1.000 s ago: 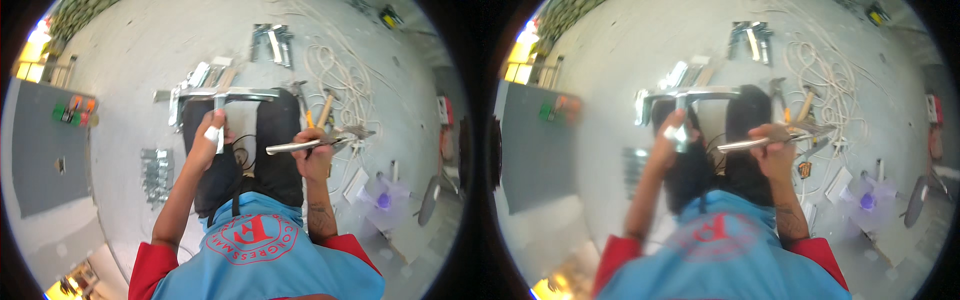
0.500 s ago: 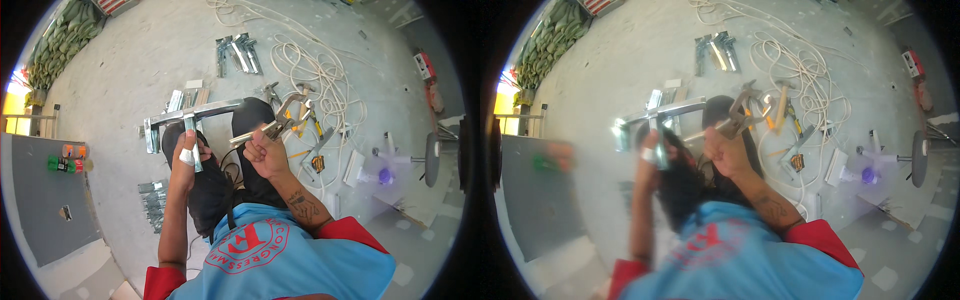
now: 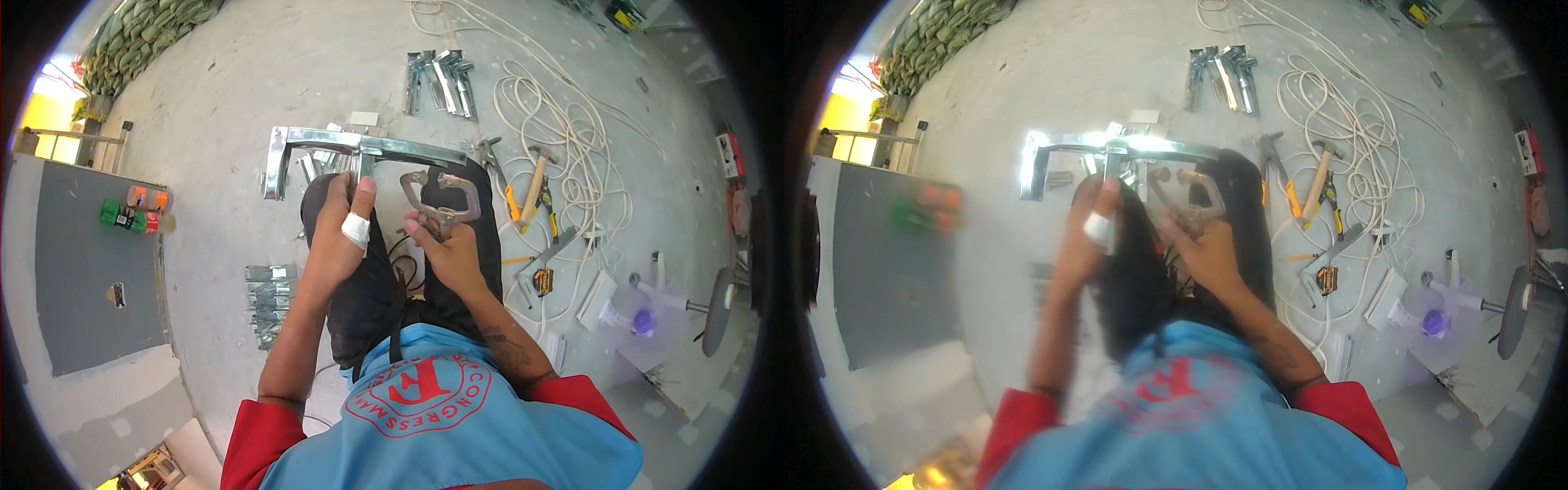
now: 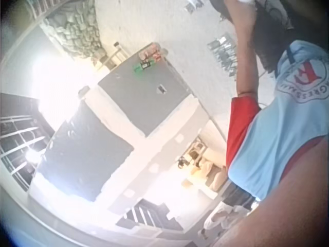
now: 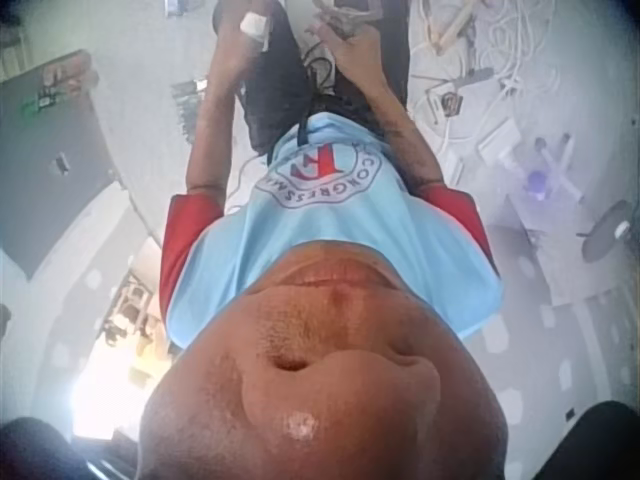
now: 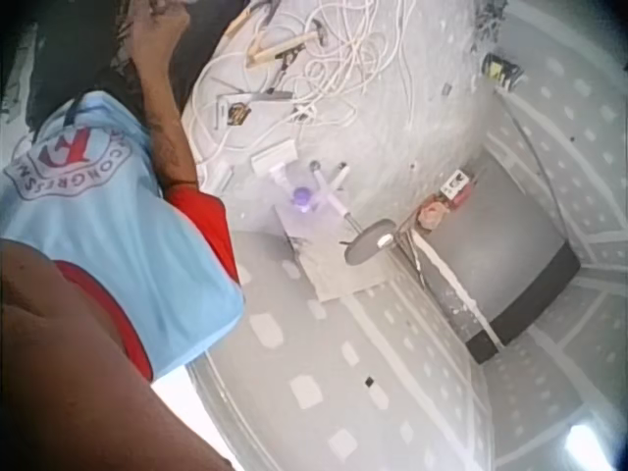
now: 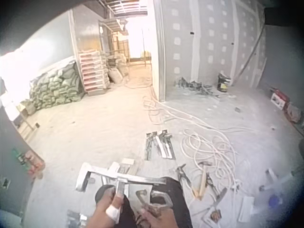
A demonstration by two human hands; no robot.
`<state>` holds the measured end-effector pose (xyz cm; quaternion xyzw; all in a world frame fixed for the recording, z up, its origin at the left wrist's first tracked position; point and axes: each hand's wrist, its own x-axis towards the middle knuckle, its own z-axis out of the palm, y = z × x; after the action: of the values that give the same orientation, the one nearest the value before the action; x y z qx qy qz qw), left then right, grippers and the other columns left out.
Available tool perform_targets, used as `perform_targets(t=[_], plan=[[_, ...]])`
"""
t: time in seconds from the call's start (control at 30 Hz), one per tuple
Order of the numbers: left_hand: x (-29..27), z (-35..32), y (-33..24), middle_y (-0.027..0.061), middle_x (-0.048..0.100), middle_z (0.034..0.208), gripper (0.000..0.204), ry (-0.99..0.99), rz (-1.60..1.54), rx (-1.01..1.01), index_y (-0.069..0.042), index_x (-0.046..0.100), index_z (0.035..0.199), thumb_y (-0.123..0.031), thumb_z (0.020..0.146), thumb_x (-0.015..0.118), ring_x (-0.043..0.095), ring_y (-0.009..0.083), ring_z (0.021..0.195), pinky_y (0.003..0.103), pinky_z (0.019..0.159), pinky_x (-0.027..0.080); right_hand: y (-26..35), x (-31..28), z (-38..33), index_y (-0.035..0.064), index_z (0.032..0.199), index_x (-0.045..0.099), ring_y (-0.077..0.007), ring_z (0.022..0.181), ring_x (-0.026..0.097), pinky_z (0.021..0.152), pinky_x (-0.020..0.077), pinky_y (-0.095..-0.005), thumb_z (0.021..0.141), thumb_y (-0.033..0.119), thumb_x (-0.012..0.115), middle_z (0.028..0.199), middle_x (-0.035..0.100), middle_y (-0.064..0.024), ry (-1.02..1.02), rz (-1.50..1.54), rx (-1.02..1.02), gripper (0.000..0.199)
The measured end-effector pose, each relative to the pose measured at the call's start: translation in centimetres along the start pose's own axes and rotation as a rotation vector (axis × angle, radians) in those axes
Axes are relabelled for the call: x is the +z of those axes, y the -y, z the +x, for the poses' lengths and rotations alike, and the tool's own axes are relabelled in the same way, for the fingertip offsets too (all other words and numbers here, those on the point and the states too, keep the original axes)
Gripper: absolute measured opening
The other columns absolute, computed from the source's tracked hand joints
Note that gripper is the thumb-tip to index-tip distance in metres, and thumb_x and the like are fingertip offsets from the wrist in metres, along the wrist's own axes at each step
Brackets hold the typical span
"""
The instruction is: Assembling and riveting metal brackets on a construction site.
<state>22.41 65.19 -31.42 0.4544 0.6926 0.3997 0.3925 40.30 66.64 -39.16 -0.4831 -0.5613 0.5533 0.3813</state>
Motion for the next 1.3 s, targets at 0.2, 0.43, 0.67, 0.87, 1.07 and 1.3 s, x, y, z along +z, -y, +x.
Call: perform_targets(t=[0.2,0.43,0.67,0.87,1.07,1.3], plan=[[1.2,-1.1,-2.8,0.0213,0.060,0.096,0.063,-0.063,0.123,0.222,0.013,0.041,0.129,-0.043,0.101,0.049,0.059,0.0251,0.088,0.036,0.082,0.047,-1.2,1.5,1.5,-0.0020,0.097,0.072,-0.0092,0.066,0.060,0.059,0.0467,-0.0275,0.088,0.028,0.073,0.073,0.067,-0.0067,-0.055,-0.018,-0.043,0.032],[2.4,-1.4,-2.8,0.0293,0.059,0.109,0.069,-0.105,0.168,0.227,0.015,0.037,0.132,-0.044,0.099,0.051,0.062,0.0388,0.102,0.041,0.091,0.047,0.8,2.2,1.6,-0.0060,0.088,0.070,-0.0140,0.055,0.065,0.051,0.0487,-0.0306,0.086,0.035,0.074,0.063,0.066,-0.0118,-0.059,-0.039,0.002,0.041],[2.7,-1.3,-2.8,0.0345,0.054,0.121,0.071,-0.083,0.252,0.172,0.015,0.036,0.134,-0.045,0.099,0.048,0.058,0.0448,0.112,0.044,0.097,0.045,1.9,1.7,1.4,-0.0089,0.089,0.068,-0.0198,0.054,0.066,0.052,0.0493,-0.0343,0.087,0.035,0.072,0.063,0.065,-0.0173,-0.082,-0.183,0.058,0.044],[2.2,-0.8,-2.0,0.0326,0.054,0.122,0.071,-0.108,0.260,0.263,0.016,0.038,0.133,-0.045,0.099,0.048,0.057,0.0453,0.112,0.044,0.096,0.045,4.1,1.4,1.0,-0.0066,0.090,0.067,-0.0327,0.060,0.066,0.058,0.0488,-0.0413,0.089,0.033,0.068,0.065,0.064,-0.0197,-0.124,-0.269,-0.016,0.040],[1.7,-1.0,-3.1,0.0301,0.057,0.113,0.067,-0.085,0.360,0.211,0.015,0.040,0.133,-0.042,0.099,0.049,0.060,0.0440,0.102,0.046,0.087,0.048,4.2,1.1,0.5,-0.0004,0.084,0.067,-0.0376,0.064,0.065,0.061,0.0486,-0.0442,0.093,0.031,0.062,0.065,0.062,-0.0199,-0.066,-0.279,-0.044,0.033],[1.1,-0.2,-1.8,0.0289,0.063,0.106,0.057,-0.069,0.389,0.231,0.013,0.050,0.125,-0.038,0.101,0.048,0.061,0.0403,0.101,0.043,0.088,0.047,4.4,0.9,0.5,-0.0013,0.078,0.065,-0.0396,0.064,0.064,0.063,0.0501,-0.0435,0.094,0.032,0.058,0.066,0.063,-0.0203,-0.106,-0.568,-0.099,0.037]])
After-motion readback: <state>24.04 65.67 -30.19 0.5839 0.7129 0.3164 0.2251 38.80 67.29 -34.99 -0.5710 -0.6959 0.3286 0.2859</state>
